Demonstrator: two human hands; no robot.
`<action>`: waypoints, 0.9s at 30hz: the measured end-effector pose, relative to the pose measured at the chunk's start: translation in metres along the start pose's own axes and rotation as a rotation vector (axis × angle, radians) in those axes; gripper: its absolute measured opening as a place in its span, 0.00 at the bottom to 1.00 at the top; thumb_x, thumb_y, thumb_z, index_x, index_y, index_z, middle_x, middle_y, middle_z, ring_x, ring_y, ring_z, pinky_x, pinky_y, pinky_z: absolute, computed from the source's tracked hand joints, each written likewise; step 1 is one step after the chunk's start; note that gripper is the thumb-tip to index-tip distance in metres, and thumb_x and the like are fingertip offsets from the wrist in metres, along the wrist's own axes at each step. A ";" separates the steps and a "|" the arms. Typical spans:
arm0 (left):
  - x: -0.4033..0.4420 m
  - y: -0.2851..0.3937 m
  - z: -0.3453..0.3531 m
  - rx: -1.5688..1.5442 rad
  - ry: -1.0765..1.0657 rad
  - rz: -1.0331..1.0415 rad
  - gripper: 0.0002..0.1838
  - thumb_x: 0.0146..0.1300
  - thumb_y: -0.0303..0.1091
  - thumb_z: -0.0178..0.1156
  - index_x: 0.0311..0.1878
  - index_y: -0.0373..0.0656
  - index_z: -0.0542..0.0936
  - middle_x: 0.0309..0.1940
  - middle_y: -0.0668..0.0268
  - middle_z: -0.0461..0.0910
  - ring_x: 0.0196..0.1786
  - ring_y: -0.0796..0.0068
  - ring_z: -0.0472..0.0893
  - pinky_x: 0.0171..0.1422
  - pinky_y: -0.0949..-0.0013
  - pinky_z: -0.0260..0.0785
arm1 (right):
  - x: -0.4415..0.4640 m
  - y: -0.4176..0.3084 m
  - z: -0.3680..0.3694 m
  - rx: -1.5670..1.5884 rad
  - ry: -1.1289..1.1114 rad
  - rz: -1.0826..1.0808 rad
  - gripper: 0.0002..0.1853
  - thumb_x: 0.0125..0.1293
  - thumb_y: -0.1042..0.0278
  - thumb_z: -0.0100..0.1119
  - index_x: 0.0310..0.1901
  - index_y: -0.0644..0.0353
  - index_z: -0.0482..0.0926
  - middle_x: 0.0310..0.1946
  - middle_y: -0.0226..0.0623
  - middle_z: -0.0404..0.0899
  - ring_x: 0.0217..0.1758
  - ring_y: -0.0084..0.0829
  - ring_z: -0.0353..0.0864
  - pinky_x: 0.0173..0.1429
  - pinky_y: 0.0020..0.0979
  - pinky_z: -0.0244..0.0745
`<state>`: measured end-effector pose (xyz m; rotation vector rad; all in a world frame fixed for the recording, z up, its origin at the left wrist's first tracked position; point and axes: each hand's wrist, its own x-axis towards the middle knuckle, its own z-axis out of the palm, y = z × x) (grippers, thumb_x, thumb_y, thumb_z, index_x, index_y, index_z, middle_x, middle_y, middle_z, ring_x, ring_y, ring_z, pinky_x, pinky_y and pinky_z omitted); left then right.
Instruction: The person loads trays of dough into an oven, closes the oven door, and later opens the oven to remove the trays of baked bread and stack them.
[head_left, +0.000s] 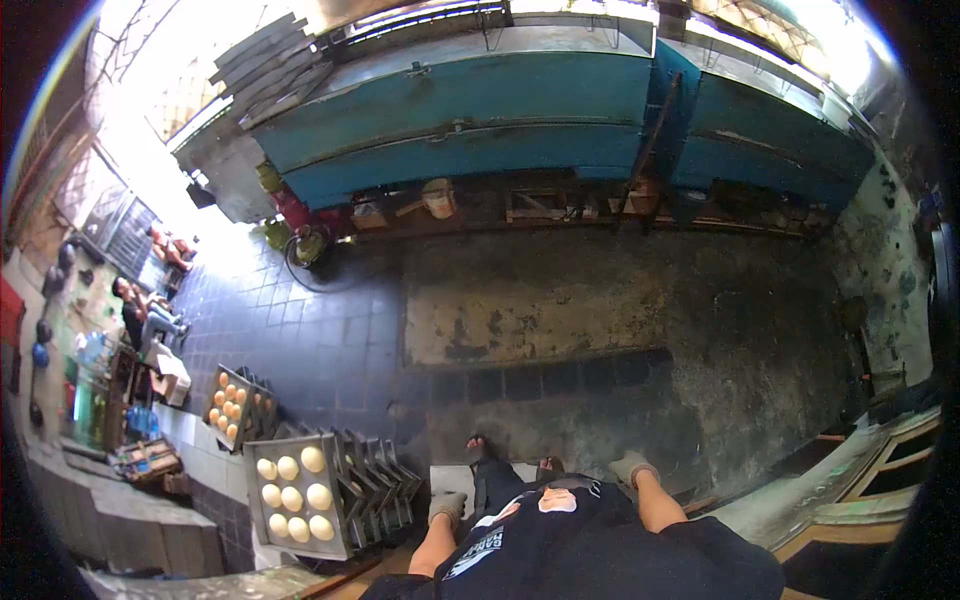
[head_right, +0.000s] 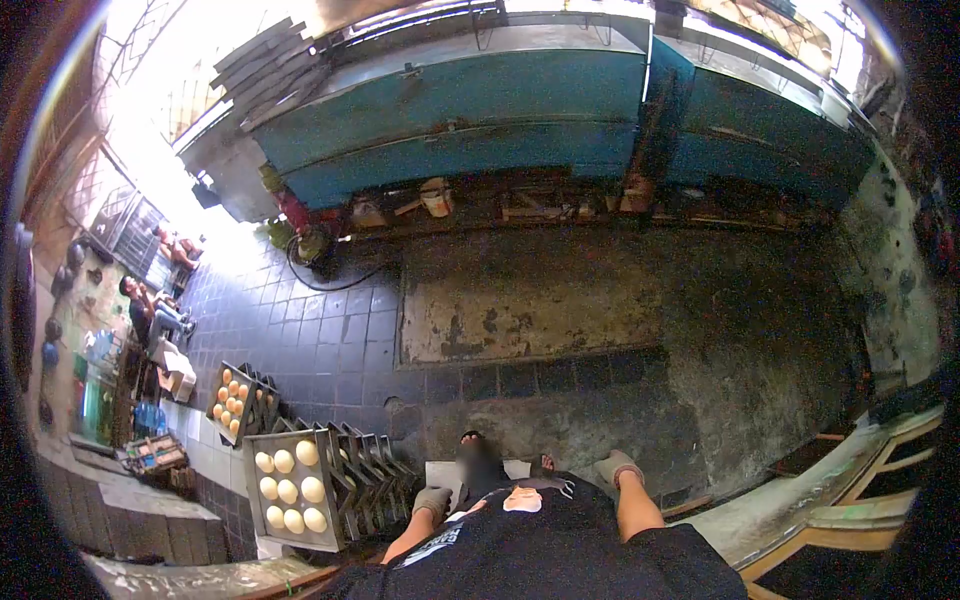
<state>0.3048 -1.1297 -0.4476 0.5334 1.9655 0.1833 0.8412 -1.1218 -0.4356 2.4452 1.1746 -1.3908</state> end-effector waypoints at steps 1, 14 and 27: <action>-0.001 0.006 -0.003 0.008 -0.026 0.051 0.12 0.67 0.38 0.70 0.43 0.40 0.94 0.32 0.62 0.92 0.30 0.69 0.89 0.37 0.58 0.79 | 0.004 -0.005 0.002 -0.032 -0.004 -0.024 0.39 0.64 0.48 0.71 0.69 0.73 0.89 0.57 0.61 0.95 0.61 0.54 0.96 0.66 0.50 0.87; 0.012 0.028 -0.030 0.026 0.058 0.046 0.22 0.68 0.48 0.69 0.52 0.39 0.96 0.35 0.60 0.94 0.33 0.63 0.92 0.40 0.56 0.81 | 0.021 -0.110 -0.004 -0.184 -0.089 -0.111 0.37 0.65 0.49 0.72 0.72 0.65 0.89 0.62 0.57 0.95 0.64 0.52 0.96 0.66 0.48 0.87; 0.064 -0.008 -0.158 -0.002 0.205 -0.002 0.27 0.61 0.50 0.75 0.56 0.39 0.97 0.53 0.46 0.97 0.59 0.51 0.96 0.68 0.52 0.84 | -0.004 -0.271 0.036 -0.250 -0.049 -0.182 0.40 0.64 0.48 0.73 0.71 0.70 0.88 0.69 0.63 0.91 0.71 0.55 0.93 0.76 0.48 0.84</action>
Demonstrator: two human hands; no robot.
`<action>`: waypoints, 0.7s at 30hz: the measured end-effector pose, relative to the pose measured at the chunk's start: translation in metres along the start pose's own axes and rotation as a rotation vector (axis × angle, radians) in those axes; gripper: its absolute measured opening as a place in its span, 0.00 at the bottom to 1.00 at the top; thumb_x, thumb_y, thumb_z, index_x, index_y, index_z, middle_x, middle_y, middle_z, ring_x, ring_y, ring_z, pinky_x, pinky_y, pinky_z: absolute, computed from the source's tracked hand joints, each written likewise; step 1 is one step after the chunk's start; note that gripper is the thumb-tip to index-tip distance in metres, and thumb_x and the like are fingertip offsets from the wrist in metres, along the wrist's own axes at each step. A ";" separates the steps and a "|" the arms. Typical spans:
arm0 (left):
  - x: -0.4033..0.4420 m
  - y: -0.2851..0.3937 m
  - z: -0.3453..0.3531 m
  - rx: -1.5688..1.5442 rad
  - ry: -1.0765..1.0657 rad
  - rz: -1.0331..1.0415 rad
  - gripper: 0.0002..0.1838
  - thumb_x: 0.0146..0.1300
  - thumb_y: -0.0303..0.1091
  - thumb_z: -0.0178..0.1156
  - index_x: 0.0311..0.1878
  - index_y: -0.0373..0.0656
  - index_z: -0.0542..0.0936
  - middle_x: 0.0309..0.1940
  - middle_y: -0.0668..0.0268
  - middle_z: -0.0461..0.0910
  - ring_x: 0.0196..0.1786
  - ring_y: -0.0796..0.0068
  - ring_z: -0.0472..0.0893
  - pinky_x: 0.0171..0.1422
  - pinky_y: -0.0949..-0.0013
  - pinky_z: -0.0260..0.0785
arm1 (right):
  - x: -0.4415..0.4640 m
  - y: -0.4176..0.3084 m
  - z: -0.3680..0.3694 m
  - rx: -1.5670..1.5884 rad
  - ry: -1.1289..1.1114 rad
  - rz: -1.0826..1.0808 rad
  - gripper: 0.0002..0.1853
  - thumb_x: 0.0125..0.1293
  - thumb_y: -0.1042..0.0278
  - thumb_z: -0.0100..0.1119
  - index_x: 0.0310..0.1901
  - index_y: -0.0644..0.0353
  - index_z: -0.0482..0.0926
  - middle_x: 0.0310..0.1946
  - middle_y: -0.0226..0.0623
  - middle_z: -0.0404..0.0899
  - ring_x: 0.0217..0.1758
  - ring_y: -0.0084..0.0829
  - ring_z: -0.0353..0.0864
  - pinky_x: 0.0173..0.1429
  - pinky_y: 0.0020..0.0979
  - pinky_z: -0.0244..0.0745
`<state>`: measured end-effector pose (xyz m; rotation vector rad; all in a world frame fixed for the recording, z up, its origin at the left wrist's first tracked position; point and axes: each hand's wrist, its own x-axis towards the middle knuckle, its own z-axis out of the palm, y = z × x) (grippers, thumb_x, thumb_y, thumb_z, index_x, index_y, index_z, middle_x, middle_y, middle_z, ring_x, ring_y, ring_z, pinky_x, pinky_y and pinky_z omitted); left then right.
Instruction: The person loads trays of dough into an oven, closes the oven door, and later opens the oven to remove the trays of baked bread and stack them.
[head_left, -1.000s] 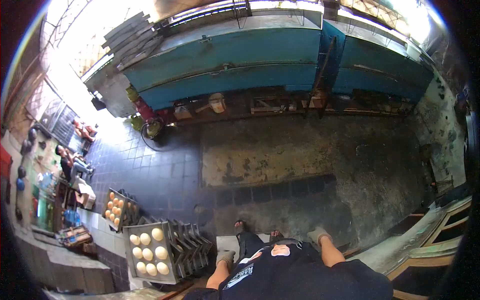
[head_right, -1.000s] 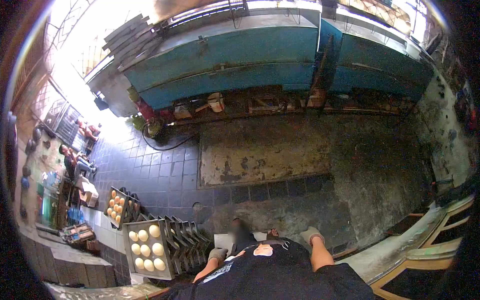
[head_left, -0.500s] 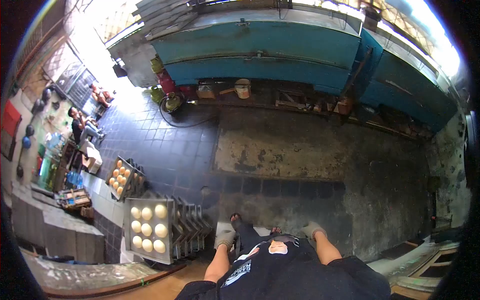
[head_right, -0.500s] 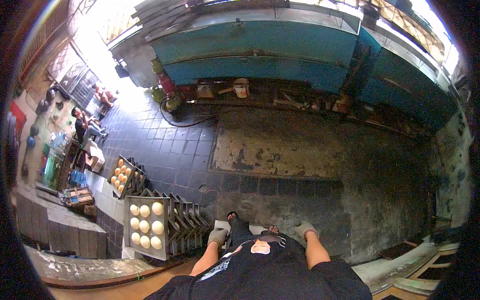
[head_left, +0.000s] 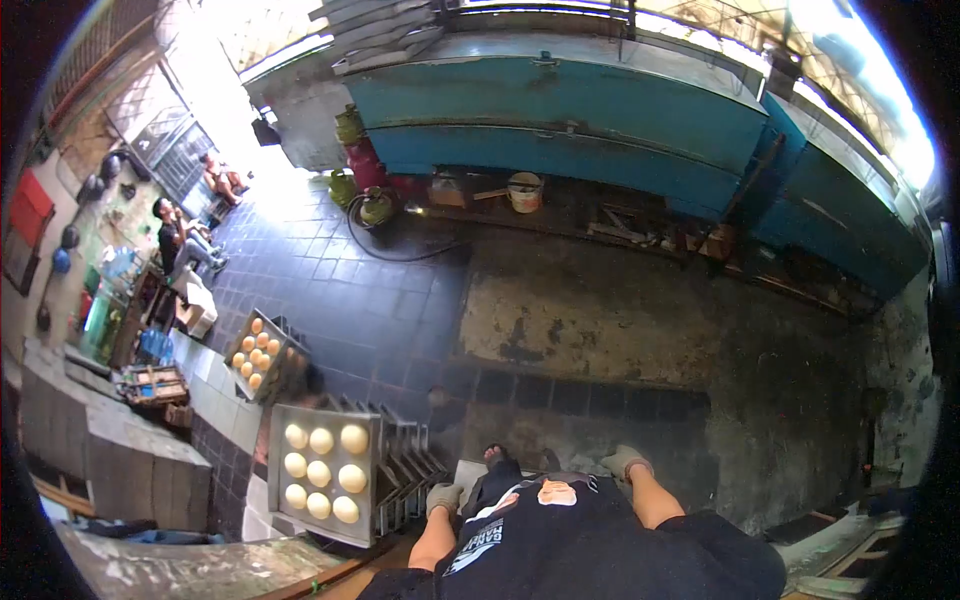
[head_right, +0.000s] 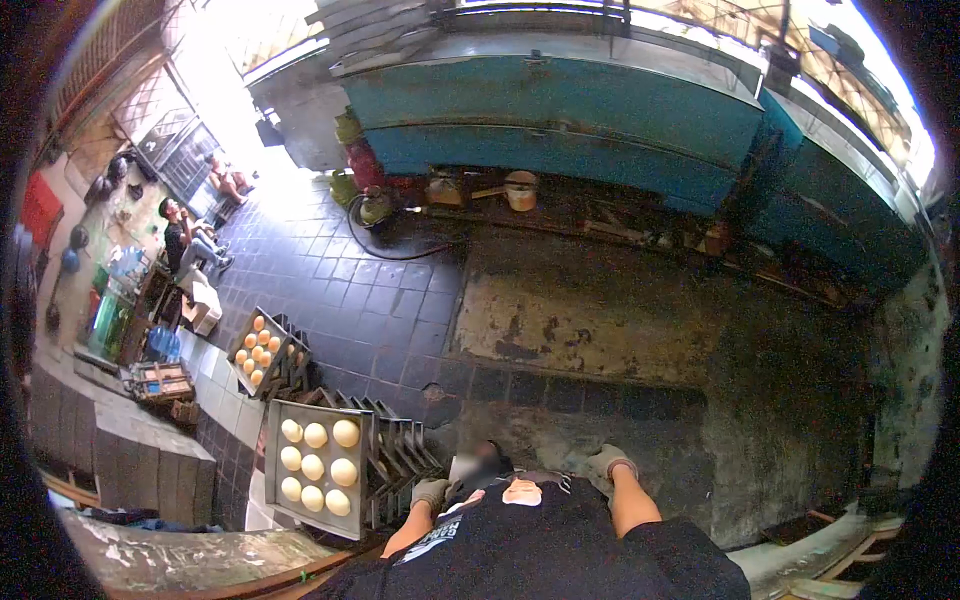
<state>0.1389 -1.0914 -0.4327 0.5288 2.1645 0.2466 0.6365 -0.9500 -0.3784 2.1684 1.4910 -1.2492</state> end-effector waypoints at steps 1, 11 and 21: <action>0.002 0.007 -0.015 -0.014 -0.001 -0.010 0.29 0.61 0.50 0.75 0.59 0.40 0.97 0.57 0.46 0.97 0.61 0.50 0.95 0.70 0.53 0.83 | 0.001 -0.016 -0.004 0.014 -0.073 0.011 0.40 0.64 0.48 0.73 0.70 0.71 0.88 0.67 0.63 0.91 0.68 0.54 0.95 0.72 0.50 0.86; 0.086 0.054 -0.142 0.030 -0.026 0.103 0.31 0.61 0.50 0.72 0.62 0.40 0.96 0.60 0.47 0.96 0.63 0.46 0.95 0.71 0.54 0.83 | 0.047 -0.167 0.035 0.041 0.096 -0.112 0.38 0.69 0.50 0.73 0.74 0.69 0.86 0.71 0.62 0.90 0.74 0.58 0.90 0.76 0.50 0.84; 0.160 0.015 -0.155 -0.063 -0.084 0.011 0.30 0.63 0.49 0.70 0.61 0.35 0.95 0.54 0.48 0.97 0.55 0.53 0.96 0.60 0.52 0.85 | 0.031 -0.230 0.016 0.133 0.062 0.046 0.34 0.77 0.42 0.65 0.72 0.61 0.90 0.75 0.57 0.88 0.79 0.60 0.85 0.81 0.54 0.81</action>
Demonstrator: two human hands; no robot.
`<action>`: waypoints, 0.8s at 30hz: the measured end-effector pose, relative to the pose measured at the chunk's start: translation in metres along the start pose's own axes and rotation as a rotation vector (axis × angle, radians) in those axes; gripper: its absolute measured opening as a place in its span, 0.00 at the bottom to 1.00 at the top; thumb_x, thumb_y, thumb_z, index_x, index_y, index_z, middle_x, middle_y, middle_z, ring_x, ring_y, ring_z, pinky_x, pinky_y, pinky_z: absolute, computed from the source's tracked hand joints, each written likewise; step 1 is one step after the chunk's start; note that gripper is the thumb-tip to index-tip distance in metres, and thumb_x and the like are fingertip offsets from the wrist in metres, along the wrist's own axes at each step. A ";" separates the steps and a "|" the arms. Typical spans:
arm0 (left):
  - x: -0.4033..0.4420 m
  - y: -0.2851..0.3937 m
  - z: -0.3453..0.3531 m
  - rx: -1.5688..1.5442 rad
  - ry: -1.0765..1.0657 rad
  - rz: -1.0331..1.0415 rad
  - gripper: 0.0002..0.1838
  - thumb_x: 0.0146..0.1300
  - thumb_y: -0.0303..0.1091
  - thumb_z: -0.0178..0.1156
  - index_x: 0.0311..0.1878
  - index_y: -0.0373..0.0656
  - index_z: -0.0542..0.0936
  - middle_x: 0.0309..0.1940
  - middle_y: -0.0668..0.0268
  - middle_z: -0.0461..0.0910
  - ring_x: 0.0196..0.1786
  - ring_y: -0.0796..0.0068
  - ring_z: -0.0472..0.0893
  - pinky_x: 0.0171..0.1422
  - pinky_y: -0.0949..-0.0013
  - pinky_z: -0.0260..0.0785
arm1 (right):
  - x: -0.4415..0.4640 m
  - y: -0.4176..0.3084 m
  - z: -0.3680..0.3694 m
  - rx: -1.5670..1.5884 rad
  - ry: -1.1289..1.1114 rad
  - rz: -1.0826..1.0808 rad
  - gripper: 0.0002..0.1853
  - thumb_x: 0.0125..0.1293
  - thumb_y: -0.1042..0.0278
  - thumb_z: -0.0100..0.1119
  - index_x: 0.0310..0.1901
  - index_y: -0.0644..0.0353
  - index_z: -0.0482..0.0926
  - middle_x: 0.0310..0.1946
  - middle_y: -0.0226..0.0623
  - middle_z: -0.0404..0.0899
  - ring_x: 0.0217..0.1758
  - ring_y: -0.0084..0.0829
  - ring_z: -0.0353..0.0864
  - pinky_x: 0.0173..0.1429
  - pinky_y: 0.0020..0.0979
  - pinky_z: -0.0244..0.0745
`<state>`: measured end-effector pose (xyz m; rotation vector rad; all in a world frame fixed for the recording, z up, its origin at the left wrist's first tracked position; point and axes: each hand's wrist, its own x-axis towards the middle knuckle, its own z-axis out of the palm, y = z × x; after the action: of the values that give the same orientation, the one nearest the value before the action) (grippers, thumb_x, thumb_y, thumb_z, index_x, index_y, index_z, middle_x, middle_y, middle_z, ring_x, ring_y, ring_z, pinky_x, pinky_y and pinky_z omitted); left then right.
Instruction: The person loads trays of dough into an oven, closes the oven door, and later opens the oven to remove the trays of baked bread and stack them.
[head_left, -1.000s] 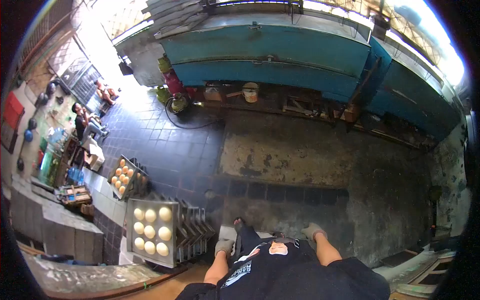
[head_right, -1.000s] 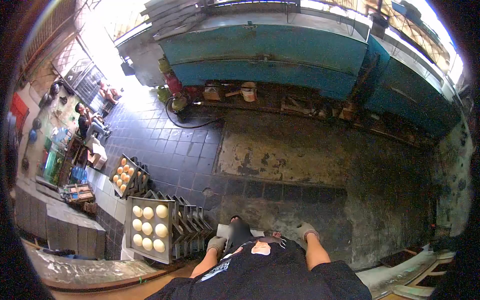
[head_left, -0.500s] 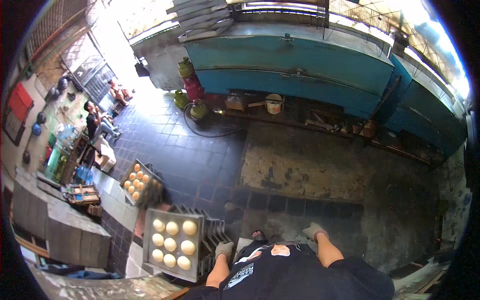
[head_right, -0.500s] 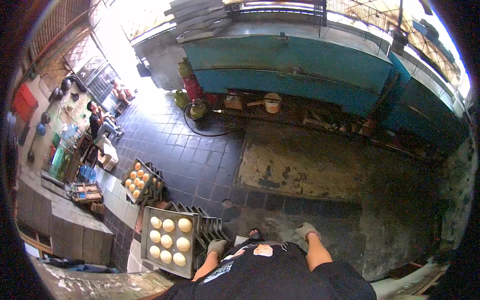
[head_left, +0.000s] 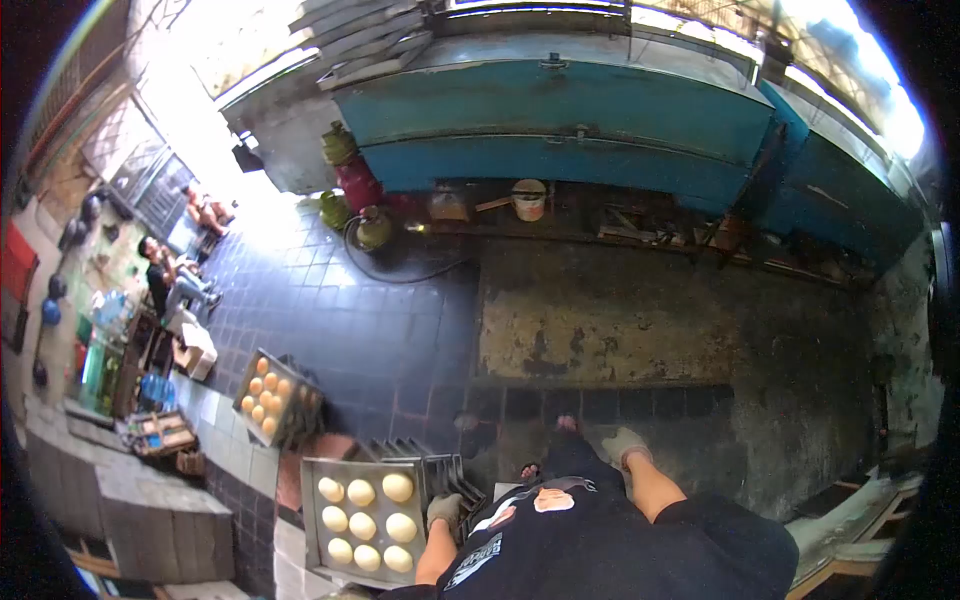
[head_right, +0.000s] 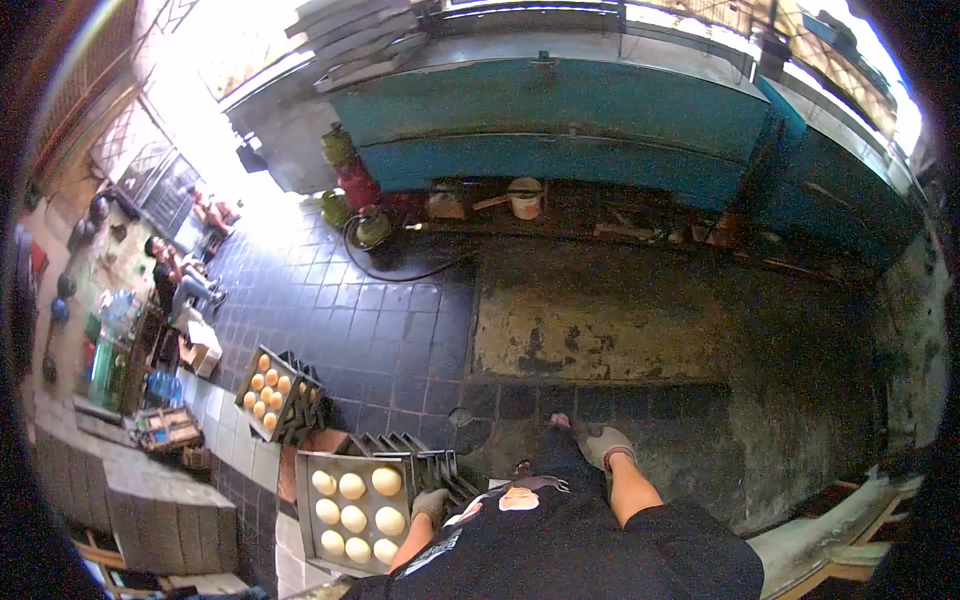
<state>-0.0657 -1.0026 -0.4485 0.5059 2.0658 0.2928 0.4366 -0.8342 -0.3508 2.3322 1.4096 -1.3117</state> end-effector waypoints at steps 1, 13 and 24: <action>0.018 -0.004 0.005 0.027 -0.024 -0.026 0.34 0.63 0.52 0.71 0.64 0.34 0.94 0.60 0.46 0.96 0.63 0.52 0.95 0.67 0.52 0.83 | 0.006 0.002 -0.003 0.011 0.009 0.010 0.34 0.77 0.42 0.65 0.72 0.61 0.90 0.75 0.57 0.88 0.79 0.60 0.85 0.81 0.54 0.81; 0.074 0.127 0.001 0.429 -0.335 0.218 0.39 0.73 0.70 0.66 0.76 0.54 0.90 0.75 0.46 0.87 0.80 0.44 0.84 0.81 0.49 0.76 | 0.224 0.018 0.027 -0.533 -0.127 -0.230 0.30 0.83 0.47 0.53 0.68 0.62 0.92 0.76 0.55 0.86 0.82 0.57 0.84 0.83 0.52 0.78; 0.210 0.394 -0.014 0.428 -0.231 0.312 0.46 0.66 0.72 0.74 0.67 0.36 0.92 0.60 0.42 0.95 0.69 0.40 0.92 0.71 0.47 0.82 | 0.357 -0.252 -0.180 0.067 0.108 -0.147 0.27 0.78 0.57 0.67 0.73 0.62 0.88 0.74 0.58 0.88 0.77 0.56 0.88 0.74 0.50 0.86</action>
<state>-0.0811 -0.5563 -0.4420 1.0756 1.8201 -0.0333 0.4222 -0.3670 -0.4180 2.4163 1.6213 -1.3059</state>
